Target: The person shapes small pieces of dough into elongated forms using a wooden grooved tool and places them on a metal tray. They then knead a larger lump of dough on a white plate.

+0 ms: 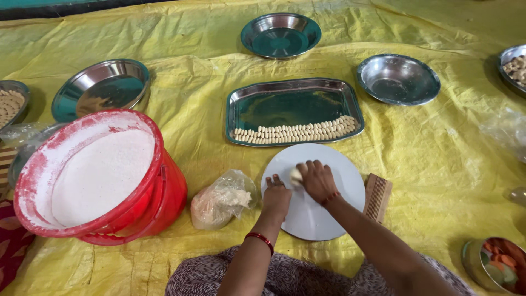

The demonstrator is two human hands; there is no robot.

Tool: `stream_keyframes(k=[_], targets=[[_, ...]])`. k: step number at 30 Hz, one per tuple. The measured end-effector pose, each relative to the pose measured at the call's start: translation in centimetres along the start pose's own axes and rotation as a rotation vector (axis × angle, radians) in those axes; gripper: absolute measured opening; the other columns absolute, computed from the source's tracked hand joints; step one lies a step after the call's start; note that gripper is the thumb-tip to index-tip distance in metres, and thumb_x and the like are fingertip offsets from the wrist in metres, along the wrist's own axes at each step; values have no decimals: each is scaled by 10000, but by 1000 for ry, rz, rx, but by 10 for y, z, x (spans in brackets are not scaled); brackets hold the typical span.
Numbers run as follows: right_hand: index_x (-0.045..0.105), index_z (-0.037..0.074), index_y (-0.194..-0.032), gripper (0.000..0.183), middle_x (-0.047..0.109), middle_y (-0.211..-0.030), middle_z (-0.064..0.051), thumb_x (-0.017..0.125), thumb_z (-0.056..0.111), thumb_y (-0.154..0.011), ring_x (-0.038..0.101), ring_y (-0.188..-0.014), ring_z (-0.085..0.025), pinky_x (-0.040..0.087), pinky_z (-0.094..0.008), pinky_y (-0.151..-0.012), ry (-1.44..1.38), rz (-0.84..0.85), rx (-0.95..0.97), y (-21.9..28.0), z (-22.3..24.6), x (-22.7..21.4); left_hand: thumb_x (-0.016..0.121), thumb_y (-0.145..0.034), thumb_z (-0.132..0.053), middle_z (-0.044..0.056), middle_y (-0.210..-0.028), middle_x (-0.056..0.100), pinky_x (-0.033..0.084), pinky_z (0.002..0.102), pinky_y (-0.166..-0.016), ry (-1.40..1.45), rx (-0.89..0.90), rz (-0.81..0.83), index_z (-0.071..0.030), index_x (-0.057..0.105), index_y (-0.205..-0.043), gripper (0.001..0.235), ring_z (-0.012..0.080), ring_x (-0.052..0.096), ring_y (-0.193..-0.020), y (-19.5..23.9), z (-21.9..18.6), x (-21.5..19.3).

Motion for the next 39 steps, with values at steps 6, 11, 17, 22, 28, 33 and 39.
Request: stream_keyframes(k=[6, 11, 17, 22, 28, 33, 39], targets=[[639, 467, -1165, 547, 688, -1479, 23, 738, 88, -784, 463, -1482, -212, 273, -511, -1204, -367, -291, -338, 102, -62, 8, 965, -596, -81, 343, -1634, 221, 279, 430, -1252, -114, 12, 84, 0, 686, -1298, 759, 479, 237, -1533, -1, -2, 3], [639, 201, -1298, 719, 479, -1512, -126, 755, -59, -637, 413, -1440, -301, 431, -437, -1212, -682, 10, 428, 113, -57, 26, 993, -581, -86, 335, -1643, 177, 353, 384, -1193, -90, -27, 64, 39, 548, -1424, 961, 499, 248, -1505, -4, -1, 7], [715, 143, -1087, 492, 534, -1285, -177, 679, -57, -639, 435, -1262, -391, 451, -547, -987, -236, -211, 212, 56, 11, 5, 1003, -582, -134, 329, -1635, 191, 330, 415, -1214, -117, 27, 81, 102, 477, -1440, 1034, 507, 247, -1505, 2, 4, 3], [728, 308, -969, 168, 661, -1075, 13, 652, 186, -881, 610, -1070, -235, 512, -486, -796, 31, -14, 107, -16, -21, 13, 994, -562, -62, 320, -1642, 170, 421, 413, -1131, 20, 19, 46, 128, 345, -1496, 1153, 492, 240, -1500, 7, 6, 7], [727, 253, -908, 132, 694, -902, -6, 650, 204, -813, 673, -885, -234, 515, -482, -763, 125, -197, 20, -73, -37, 38, 989, -550, -64, 332, -1623, 212, 388, 419, -1162, 4, 13, -11, 144, 407, -1463, 1102, 507, 267, -1482, 0, 5, 8], [700, 208, -1053, 166, 674, -1081, -25, 600, 152, -932, 616, -1100, -240, 447, -525, -922, 134, -217, 72, -42, -10, 29, 987, -545, -67, 331, -1612, 244, 362, 419, -1183, 26, 1, 3, 146, 457, -1438, 1059, 510, 284, -1473, 6, 3, -1], [728, 203, -1172, 697, 566, -1453, -40, 613, -171, -595, 343, -1462, -210, 217, -649, -1158, -393, 96, 30, 67, -38, 11, 967, -596, -84, 306, -1646, 245, 279, 440, -1245, -44, -7, 72, 44, 601, -1362, 858, 489, 244, -1521, 2, -3, 1]])
Point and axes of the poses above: each hand's wrist, its own y-axis away from the middle knuckle, its own x-axis out of the palm, z = x × y, the point moved 2 cm from there along -y, towards the middle knuckle
